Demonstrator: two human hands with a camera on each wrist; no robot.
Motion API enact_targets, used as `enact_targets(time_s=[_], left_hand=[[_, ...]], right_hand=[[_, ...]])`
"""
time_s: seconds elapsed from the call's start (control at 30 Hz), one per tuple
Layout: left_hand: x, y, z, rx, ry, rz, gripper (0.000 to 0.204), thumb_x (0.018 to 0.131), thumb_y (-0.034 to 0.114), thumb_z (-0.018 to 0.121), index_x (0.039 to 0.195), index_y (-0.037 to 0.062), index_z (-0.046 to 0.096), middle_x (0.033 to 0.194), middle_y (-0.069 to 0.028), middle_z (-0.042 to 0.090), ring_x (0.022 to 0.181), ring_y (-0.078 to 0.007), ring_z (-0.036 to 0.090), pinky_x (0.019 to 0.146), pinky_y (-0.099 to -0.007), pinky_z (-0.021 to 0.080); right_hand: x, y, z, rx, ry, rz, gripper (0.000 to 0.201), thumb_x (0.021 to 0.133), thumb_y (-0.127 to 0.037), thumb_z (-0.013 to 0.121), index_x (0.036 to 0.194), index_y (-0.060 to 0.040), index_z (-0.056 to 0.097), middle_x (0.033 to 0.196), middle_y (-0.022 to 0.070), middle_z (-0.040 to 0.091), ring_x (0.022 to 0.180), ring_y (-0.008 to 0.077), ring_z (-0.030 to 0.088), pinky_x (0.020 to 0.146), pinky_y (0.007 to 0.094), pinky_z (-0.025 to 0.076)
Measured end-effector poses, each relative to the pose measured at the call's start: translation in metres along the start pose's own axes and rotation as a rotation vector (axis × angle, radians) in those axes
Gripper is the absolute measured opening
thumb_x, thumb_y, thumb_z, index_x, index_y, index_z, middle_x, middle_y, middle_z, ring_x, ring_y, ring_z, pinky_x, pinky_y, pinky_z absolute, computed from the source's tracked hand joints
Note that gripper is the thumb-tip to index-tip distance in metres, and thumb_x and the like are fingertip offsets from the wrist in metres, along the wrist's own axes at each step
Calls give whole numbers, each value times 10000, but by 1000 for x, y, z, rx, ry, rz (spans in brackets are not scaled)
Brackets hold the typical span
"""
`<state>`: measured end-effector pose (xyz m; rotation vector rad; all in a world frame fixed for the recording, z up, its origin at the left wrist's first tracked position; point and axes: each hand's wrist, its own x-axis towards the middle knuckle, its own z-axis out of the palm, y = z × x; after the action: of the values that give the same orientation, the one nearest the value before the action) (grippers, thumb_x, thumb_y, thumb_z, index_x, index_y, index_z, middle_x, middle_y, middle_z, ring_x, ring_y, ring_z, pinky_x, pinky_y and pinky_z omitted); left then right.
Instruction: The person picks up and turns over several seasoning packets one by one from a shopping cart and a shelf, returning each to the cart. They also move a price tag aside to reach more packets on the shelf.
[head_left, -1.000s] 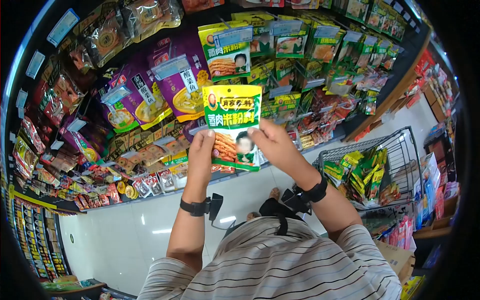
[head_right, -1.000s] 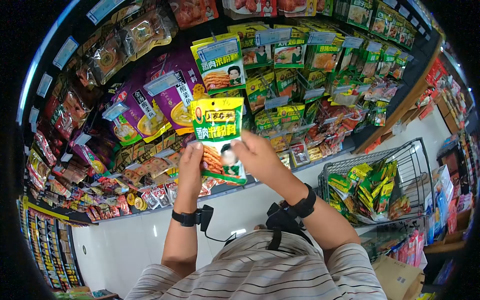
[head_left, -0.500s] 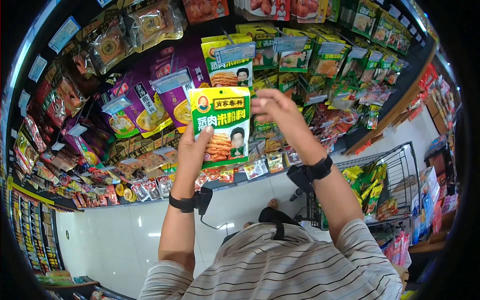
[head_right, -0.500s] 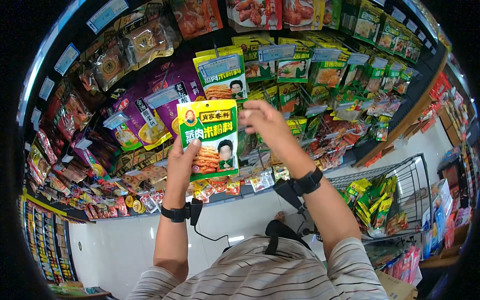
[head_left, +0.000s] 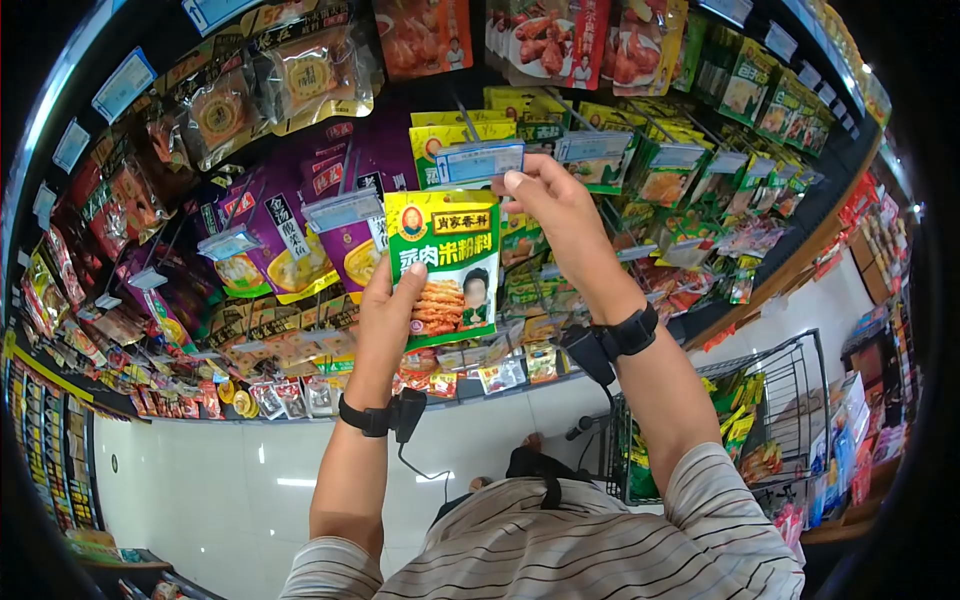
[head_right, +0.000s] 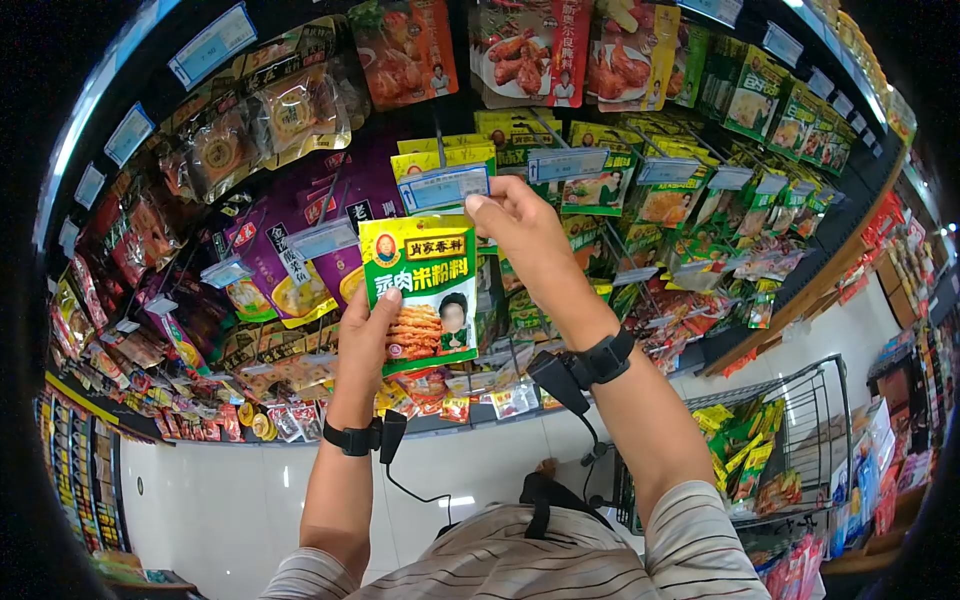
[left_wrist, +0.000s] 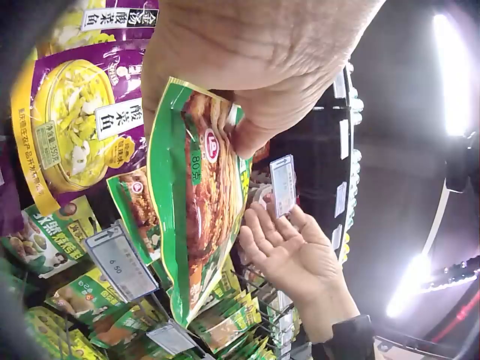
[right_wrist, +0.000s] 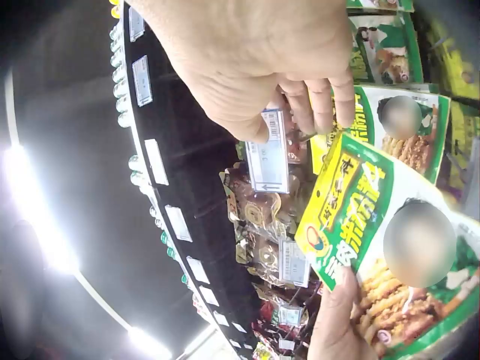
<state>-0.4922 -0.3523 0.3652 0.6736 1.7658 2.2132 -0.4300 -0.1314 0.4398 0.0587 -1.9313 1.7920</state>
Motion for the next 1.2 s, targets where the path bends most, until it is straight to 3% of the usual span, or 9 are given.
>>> enact_targets(time_s=[0.13,0.3,0.47,0.6,0.7,0.83,1.2], left_hand=[[3,0,6,22,16,-17,316,1017,210,572,1265,15,581,1132,-17,646,1008,-74,561,890,-250,461],[9,-5,8,-84,-17,9,301,1018,207,570,1243,8,586,1114,-20,648,973,-68,567,859,-246,472],[11,3,18,-151,-37,73,305,1020,218,568,1235,3,591,1100,-24,656,969,-75,587,848,-253,486],[18,1,19,-190,-107,75,360,1018,200,573,1323,10,547,1155,-34,656,1002,-83,621,873,-247,503],[24,-1,28,-218,-88,138,300,1022,215,567,1225,-3,594,1079,-29,664,950,-71,593,846,-250,488],[31,2,33,-261,-126,154,370,1018,204,574,1327,4,540,1166,-38,647,1028,-83,606,894,-245,495],[51,-6,36,-225,-106,161,334,1019,218,576,1285,15,567,1127,-30,654,976,-73,611,845,-240,502]], right_hand=[[4,-5,-2,75,-30,67,339,1026,-316,542,1118,3,615,994,107,700,896,160,662,801,309,534],[5,-28,-1,386,-144,44,482,1045,-396,462,1141,55,600,1065,177,699,901,195,683,772,328,572],[14,-41,-4,234,-144,-39,487,1054,-394,436,1173,50,600,1100,192,696,951,208,693,785,330,577],[14,-48,-6,161,-107,-36,474,1056,-379,433,1174,49,598,1111,186,694,939,206,697,787,327,576],[15,-50,-5,138,-98,-42,458,1055,-364,435,1174,47,598,1108,179,694,925,202,697,784,325,573],[14,-52,-4,108,-69,-24,443,1052,-352,438,1175,43,599,1100,171,696,920,198,696,783,326,570],[14,-48,-6,105,-68,-22,436,1052,-345,443,1183,42,595,1097,167,697,926,200,699,782,328,573]])
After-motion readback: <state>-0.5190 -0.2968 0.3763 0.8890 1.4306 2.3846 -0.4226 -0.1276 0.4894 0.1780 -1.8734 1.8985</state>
